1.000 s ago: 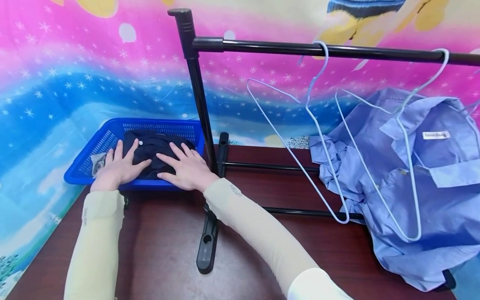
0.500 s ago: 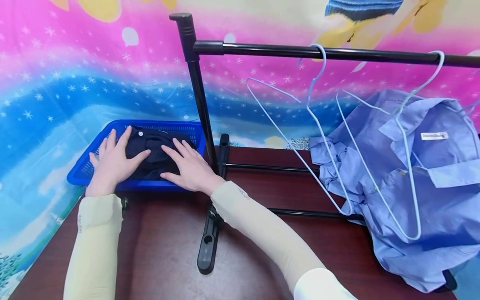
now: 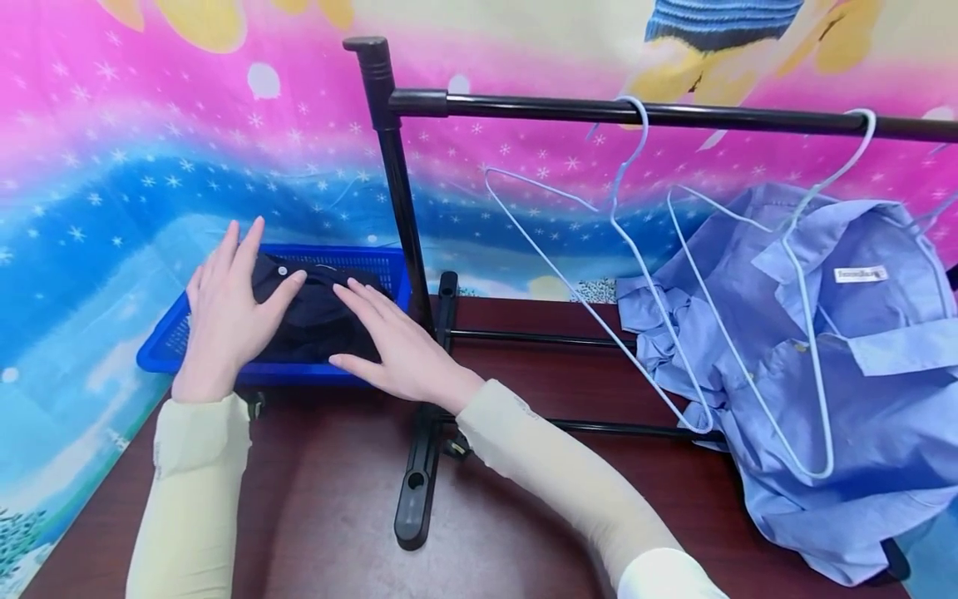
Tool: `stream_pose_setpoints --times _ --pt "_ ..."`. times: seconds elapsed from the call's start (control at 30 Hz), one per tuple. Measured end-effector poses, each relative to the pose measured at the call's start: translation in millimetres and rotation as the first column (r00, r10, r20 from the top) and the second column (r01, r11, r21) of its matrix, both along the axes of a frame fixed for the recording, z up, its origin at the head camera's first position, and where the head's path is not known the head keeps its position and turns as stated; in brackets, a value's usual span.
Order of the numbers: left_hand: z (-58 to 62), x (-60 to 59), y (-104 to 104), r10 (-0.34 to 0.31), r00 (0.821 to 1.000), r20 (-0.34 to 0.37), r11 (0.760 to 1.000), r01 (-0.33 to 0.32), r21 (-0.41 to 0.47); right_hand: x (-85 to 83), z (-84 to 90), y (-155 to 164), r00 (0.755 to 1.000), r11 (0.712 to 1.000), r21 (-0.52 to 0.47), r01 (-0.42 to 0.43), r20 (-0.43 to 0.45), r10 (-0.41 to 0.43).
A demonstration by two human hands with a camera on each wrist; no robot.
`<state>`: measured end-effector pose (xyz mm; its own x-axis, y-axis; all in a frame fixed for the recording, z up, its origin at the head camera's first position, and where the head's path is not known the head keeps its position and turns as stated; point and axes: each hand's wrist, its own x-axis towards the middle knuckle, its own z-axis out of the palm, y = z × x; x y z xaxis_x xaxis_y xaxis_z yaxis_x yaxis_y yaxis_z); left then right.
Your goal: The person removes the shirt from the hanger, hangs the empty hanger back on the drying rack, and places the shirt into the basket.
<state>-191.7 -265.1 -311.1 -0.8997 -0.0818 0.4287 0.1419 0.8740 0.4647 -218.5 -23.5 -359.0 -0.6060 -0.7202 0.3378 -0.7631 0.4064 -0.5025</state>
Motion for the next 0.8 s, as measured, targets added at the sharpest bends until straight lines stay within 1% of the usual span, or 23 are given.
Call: stream_pose_setpoints --times 0.17,0.37,0.6,0.8 --pt "10.3 8.2 13.5 -0.052 0.992 -0.113 0.999 0.054 0.010 12.3 2.3 19.9 0.999 0.998 -0.053 -0.037 -0.015 0.037" --pt "17.5 12.2 30.6 -0.108 0.969 -0.222 0.994 0.110 -0.001 21.0 8.3 37.3 0.995 0.989 -0.132 -0.068 -0.076 0.058" --pt "16.9 14.7 46.7 -0.170 0.946 -0.278 0.985 0.175 -0.006 26.8 15.0 56.1 0.992 0.977 -0.205 -0.064 -0.119 0.041" --pt "12.4 16.2 60.4 -0.232 0.924 -0.305 0.971 0.236 -0.023 30.0 12.3 72.7 0.994 0.972 -0.231 -0.040 -0.111 0.014"
